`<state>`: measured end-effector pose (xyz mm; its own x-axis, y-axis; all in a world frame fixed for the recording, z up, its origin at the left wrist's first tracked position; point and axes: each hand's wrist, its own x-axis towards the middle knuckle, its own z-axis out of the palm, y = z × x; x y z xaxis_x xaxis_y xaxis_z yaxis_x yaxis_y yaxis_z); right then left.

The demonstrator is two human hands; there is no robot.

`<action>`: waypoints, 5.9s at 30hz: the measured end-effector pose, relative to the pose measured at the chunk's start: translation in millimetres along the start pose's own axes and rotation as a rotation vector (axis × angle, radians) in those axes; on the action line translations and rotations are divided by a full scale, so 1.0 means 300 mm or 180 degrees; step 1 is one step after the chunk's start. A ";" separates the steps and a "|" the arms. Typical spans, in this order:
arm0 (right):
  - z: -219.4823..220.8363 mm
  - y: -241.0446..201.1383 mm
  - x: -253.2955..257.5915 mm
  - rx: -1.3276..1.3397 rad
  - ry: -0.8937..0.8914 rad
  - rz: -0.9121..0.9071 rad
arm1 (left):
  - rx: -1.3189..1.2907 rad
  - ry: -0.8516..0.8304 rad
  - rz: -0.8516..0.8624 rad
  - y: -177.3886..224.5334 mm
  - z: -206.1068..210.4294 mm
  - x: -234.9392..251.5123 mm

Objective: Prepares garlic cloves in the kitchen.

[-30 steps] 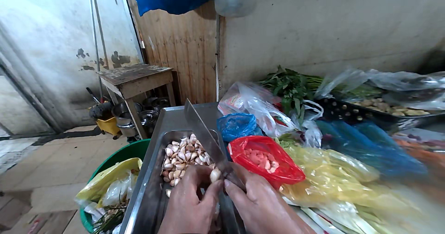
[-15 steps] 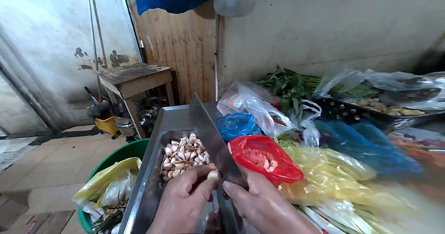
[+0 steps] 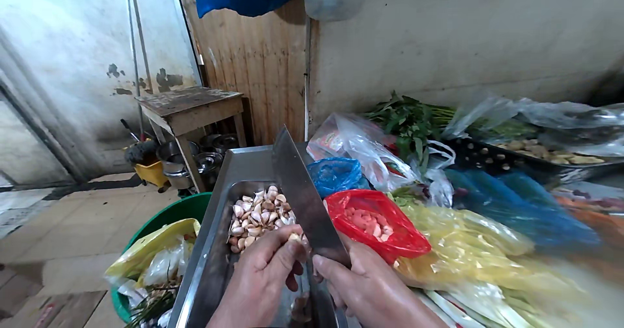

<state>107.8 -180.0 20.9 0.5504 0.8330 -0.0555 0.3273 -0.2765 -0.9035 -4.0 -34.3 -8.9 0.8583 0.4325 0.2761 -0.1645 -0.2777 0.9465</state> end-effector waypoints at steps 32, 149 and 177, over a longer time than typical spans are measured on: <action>0.015 0.009 -0.014 -0.0938 0.0233 -0.0652 | 0.2213 0.0709 0.1499 -0.026 0.019 -0.011; -0.015 0.019 0.018 -0.1607 -0.0293 -0.0235 | 0.2786 -0.0917 0.1118 0.269 0.253 0.244; 0.004 0.070 0.064 -0.1256 0.0196 -0.0405 | 0.4276 -0.1420 -0.1181 -0.073 -0.052 0.136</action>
<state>124.3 -169.2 0.4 0.5274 0.8456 0.0824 0.6583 -0.3454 -0.6688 26.9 2.9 -15.8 0.8668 0.4293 -0.2536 0.4476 -0.8941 0.0165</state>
